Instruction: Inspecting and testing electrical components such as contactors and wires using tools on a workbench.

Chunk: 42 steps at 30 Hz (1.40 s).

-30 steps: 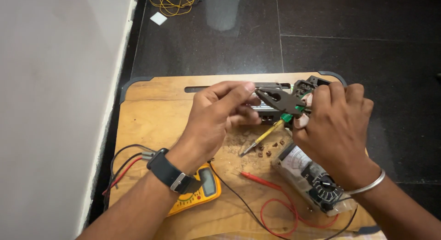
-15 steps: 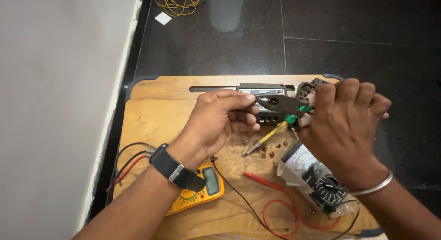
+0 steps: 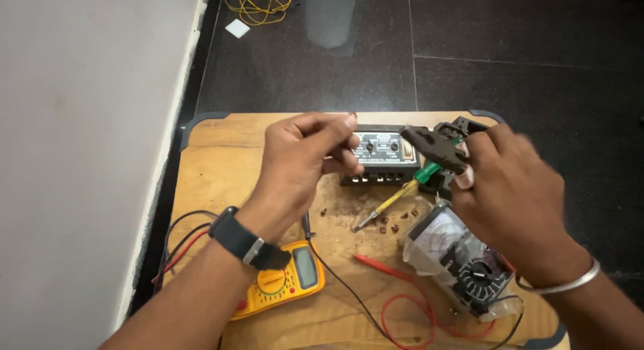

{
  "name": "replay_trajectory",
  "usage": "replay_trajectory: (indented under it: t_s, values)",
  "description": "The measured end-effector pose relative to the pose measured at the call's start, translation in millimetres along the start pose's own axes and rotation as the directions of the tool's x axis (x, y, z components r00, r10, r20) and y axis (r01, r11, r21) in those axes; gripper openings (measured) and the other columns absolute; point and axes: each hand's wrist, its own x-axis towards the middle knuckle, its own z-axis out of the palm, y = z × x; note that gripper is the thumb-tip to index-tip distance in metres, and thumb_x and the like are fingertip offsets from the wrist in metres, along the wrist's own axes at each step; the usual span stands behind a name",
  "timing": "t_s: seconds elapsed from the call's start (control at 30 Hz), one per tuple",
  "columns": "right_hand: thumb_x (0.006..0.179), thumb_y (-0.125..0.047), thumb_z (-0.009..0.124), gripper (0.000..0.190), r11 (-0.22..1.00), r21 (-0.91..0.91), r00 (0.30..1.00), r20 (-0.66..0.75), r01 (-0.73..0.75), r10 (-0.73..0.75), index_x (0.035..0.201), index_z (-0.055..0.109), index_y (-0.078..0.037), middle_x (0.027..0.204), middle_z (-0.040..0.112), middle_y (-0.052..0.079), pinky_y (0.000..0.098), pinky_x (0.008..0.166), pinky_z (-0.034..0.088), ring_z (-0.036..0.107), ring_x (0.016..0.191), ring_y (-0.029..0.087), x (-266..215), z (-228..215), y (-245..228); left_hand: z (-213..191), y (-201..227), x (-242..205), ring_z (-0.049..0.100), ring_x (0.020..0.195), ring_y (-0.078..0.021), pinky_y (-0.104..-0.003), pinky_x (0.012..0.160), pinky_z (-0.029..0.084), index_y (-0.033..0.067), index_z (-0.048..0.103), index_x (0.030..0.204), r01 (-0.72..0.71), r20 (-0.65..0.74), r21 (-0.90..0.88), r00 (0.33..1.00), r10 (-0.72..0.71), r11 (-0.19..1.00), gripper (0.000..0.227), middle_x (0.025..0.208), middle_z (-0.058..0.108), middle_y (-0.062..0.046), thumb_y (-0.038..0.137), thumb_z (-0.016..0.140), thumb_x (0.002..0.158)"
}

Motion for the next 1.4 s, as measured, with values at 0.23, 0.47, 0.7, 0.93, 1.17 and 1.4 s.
replay_trajectory:
  t_s: [0.23,0.47,0.7,0.93,1.17,1.4]
  values:
    - [0.093,-0.023,0.059,0.015,0.742,0.551,0.907,0.378,-0.382,0.186,0.100,0.062,-0.010,0.074,0.067,0.007,0.0467,0.068,0.052,0.067,0.069,0.029,5,-23,-12,13,-11,-13,0.071,0.062,-0.0147,-0.032,0.061,0.065,-0.0079,0.073,0.102,-0.003,0.089,-0.092,0.996,0.011,0.996,0.019,0.083,0.072,-0.011,0.009,0.074,0.092]
    - [0.079,-0.016,0.067,0.031,0.697,0.644,0.917,0.397,-0.316,0.049,0.106,0.055,-0.005,0.091,0.061,0.015,0.0462,0.068,0.052,0.061,0.080,0.030,-3,-21,-22,23,-18,-25,0.074,0.073,-0.0141,-0.028,0.068,0.064,-0.0057,0.072,0.109,-0.131,0.146,-0.049,0.980,0.137,0.990,0.020,0.088,0.075,-0.011,0.009,0.072,0.096]
    - [0.078,-0.015,0.065,0.028,0.633,0.591,0.798,0.598,-0.500,0.072,0.103,0.055,-0.006,0.090,0.065,0.013,0.0447,0.074,0.053,0.066,0.083,0.029,-7,-34,-39,26,-23,-31,0.075,0.078,-0.0143,-0.028,0.072,0.064,-0.0081,0.072,0.109,-0.198,0.178,-0.047,0.963,0.203,0.979,0.019,0.092,0.076,-0.013,0.008,0.070,0.099]
    - [0.078,-0.019,0.065,0.021,0.717,0.623,0.907,0.421,-0.314,0.031,0.095,0.058,-0.008,0.066,0.066,0.016,0.0509,0.065,0.050,0.067,0.067,0.037,-6,-35,-41,24,-16,-34,0.076,0.073,-0.0144,-0.027,0.068,0.064,-0.0075,0.071,0.105,-0.153,0.179,-0.052,0.971,0.160,0.987,0.016,0.088,0.076,-0.012,0.006,0.069,0.097]
    - [0.086,-0.018,0.063,0.010,0.689,0.521,0.700,0.713,-0.503,-0.027,0.091,0.064,-0.009,0.070,0.067,0.012,0.0424,0.063,0.049,0.064,0.062,0.029,-9,-31,-39,24,-14,-31,0.070,0.066,-0.0086,-0.022,0.057,0.056,-0.0052,0.071,0.100,-0.249,0.099,0.158,0.967,0.236,0.956,0.014,0.081,0.073,-0.008,0.009,0.069,0.098]
    - [0.085,-0.019,0.064,0.011,0.712,0.541,0.701,0.707,-0.448,-0.095,0.092,0.062,-0.011,0.079,0.060,0.007,0.0390,0.067,0.051,0.059,0.069,0.022,-20,-35,-38,26,-12,-21,0.067,0.056,-0.0101,-0.028,0.052,0.062,-0.0047,0.068,0.092,-0.084,0.044,0.002,0.996,0.083,0.997,0.012,0.071,0.067,-0.005,0.007,0.068,0.095]
